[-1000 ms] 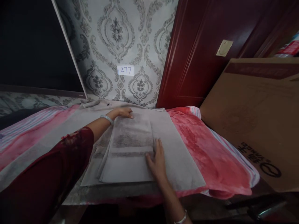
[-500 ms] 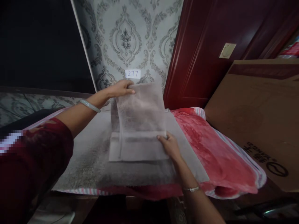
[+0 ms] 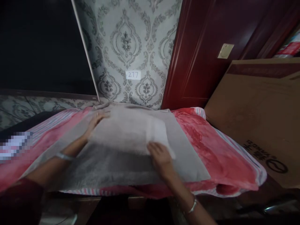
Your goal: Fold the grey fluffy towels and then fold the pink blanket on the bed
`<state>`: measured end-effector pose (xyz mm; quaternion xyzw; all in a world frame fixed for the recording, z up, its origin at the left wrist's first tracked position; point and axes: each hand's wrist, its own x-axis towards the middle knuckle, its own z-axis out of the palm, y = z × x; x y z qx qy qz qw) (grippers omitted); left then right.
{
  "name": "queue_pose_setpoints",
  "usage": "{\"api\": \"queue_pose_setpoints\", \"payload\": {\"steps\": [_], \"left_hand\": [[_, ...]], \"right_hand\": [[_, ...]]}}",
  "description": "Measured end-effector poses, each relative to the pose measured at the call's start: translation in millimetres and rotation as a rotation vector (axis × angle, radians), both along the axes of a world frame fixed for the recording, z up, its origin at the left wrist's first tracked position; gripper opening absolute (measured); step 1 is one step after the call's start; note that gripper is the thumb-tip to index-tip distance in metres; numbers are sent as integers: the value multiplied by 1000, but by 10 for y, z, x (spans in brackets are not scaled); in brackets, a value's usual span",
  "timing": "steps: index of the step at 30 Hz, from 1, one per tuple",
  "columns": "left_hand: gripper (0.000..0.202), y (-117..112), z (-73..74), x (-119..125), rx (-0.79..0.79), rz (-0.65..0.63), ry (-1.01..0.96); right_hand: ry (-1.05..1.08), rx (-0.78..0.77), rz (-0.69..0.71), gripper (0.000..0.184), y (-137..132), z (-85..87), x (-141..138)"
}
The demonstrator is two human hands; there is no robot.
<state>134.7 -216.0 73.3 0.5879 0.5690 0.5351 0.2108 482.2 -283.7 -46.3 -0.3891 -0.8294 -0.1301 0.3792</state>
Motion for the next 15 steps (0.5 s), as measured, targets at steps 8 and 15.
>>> {"api": "queue_pose_setpoints", "payload": {"steps": [8,15], "left_hand": [[38,-280,-878,-404,-370,-83,-386],[37,-103,-812,-343,-616,-39,-598]], "right_hand": [[-14,-278,133,43,-232,-395,-89],[278,-635,-478,42,96,-177,396]]}}
